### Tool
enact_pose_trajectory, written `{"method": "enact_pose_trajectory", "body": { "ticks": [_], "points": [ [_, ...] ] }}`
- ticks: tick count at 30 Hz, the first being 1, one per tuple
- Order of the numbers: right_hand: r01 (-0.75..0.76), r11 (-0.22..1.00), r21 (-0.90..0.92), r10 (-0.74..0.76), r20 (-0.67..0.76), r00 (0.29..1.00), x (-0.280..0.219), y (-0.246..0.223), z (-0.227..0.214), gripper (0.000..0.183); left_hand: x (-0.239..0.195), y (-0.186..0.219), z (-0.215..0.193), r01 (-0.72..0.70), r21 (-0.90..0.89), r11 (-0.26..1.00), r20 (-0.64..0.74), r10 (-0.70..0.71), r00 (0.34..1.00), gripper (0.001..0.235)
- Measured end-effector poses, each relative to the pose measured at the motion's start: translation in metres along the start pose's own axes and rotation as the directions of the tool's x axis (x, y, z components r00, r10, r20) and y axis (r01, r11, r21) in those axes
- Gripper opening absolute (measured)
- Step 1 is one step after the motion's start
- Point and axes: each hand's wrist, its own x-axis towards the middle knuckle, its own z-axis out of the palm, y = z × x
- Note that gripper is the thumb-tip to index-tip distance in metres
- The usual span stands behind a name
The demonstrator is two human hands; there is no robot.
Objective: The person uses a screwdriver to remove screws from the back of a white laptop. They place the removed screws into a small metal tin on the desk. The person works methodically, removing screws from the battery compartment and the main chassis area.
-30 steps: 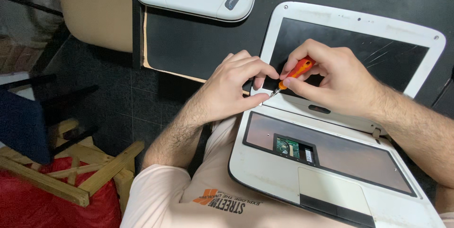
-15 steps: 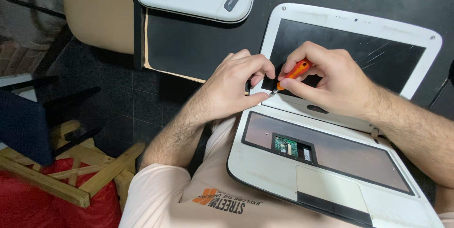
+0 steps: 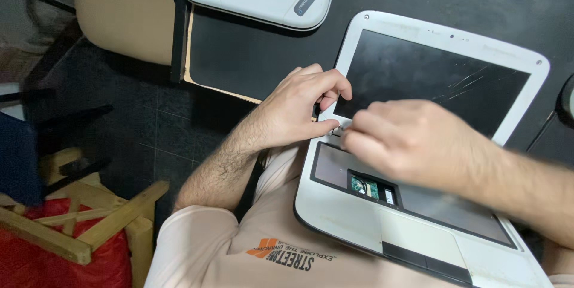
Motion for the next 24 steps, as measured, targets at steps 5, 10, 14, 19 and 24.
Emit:
{"method": "enact_pose_trajectory", "body": {
  "ticks": [5, 10, 14, 19, 24],
  "points": [
    [0.045, 0.977, -0.21, 0.034, 0.358, 0.933, 0.011, -0.023, -0.027, 0.026, -0.002, -0.006, 0.002, -0.047, -0.009, 0.999, -0.04, 0.047, 0.998, 0.044],
    [0.03, 0.855, -0.518, 0.174, 0.341, 0.924, 0.024, -0.03, -0.023, 0.065, -0.006, -0.014, 0.003, -0.115, -0.021, 0.993, -0.07, 0.113, 0.991, 0.036],
    [0.02, 0.905, -0.425, 0.2, 0.467, 0.861, 0.036, -0.035, -0.042, 0.012, -0.008, -0.016, 0.0, -0.174, -0.022, 0.984, -0.086, 0.172, 0.981, 0.044],
    [0.012, 0.897, -0.442, 0.215, 0.46, 0.861, 0.031, -0.047, -0.032, 0.046, -0.009, -0.016, -0.003, -0.261, -0.016, 0.965, -0.113, 0.258, 0.96, 0.024],
    [-0.02, 0.905, -0.425, 0.219, 0.426, 0.878, 0.029, -0.048, -0.024, 0.022, -0.011, -0.01, -0.002, -0.389, -0.06, 0.919, -0.25, 0.363, 0.898, 0.023]
  ]
}}
